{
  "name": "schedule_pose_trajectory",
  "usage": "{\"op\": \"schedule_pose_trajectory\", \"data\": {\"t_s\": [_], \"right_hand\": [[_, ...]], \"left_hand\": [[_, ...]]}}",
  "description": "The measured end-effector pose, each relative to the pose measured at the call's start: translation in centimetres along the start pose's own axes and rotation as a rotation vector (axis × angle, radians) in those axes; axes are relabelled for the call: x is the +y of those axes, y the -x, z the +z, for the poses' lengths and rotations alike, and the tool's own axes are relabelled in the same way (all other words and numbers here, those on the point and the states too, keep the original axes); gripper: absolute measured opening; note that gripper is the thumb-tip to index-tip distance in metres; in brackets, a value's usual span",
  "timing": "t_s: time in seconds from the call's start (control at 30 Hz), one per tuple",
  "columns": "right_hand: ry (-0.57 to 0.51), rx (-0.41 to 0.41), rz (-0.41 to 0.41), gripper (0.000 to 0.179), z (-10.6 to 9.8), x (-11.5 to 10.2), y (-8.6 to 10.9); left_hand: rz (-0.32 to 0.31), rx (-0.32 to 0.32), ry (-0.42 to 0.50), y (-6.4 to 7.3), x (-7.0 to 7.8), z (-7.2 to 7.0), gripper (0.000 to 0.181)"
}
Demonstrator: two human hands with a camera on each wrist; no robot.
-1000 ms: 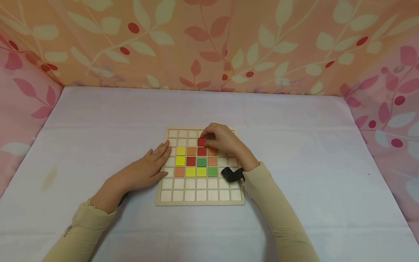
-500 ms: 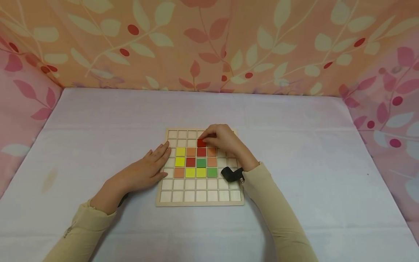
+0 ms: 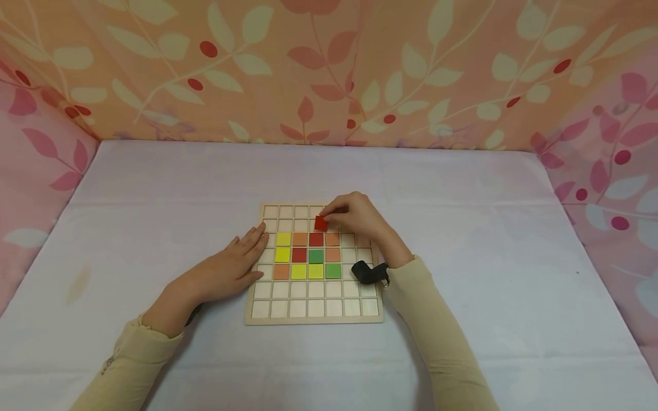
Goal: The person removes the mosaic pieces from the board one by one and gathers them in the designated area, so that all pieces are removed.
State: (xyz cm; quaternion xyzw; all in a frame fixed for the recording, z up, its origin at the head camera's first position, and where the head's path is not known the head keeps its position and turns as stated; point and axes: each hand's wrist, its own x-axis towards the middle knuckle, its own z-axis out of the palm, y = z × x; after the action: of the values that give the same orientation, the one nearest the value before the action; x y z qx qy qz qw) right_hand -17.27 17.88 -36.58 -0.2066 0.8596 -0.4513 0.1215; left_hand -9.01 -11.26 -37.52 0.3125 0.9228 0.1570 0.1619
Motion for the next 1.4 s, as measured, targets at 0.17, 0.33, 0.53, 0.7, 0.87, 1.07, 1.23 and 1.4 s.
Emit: {"op": "schedule_pose_trajectory", "data": {"t_s": [0.17,0.33,0.53,0.7,0.87,1.07,1.23,1.4], "right_hand": [[-0.045,0.008,0.044,0.012,-0.7,0.3,0.6],[-0.066,0.01,0.067,0.013,-1.4,0.9,1.4],[-0.08,0.017,0.086,0.013,-2.4,1.6,2.3],[-0.05,0.022,0.103,0.013,-3.2,2.4,3.1],[-0.053,0.025,0.111,0.014,-3.8,3.3,3.7],[-0.067,0.035,0.131,0.016,-4.7,3.7,4.1],[-0.067,0.042,0.131,0.016,-5.7,3.9,4.2],[-0.091,0.09,0.169,0.015,-6.9,4.5,4.4]], "left_hand": [[0.005,-0.004,0.004,-0.1,0.0,0.2,0.07],[0.01,-0.007,0.011,-0.2,0.0,0.4,0.07],[0.009,-0.012,0.019,-0.3,0.1,0.6,0.07],[0.007,-0.018,0.018,-0.4,0.1,0.6,0.07],[0.006,-0.014,0.016,-0.2,-0.2,0.6,0.071],[0.005,-0.008,0.021,0.0,-0.2,0.3,0.07],[0.007,-0.006,0.013,0.0,-0.2,0.2,0.07],[0.017,0.004,0.005,-0.2,-0.3,0.1,0.07]]}}
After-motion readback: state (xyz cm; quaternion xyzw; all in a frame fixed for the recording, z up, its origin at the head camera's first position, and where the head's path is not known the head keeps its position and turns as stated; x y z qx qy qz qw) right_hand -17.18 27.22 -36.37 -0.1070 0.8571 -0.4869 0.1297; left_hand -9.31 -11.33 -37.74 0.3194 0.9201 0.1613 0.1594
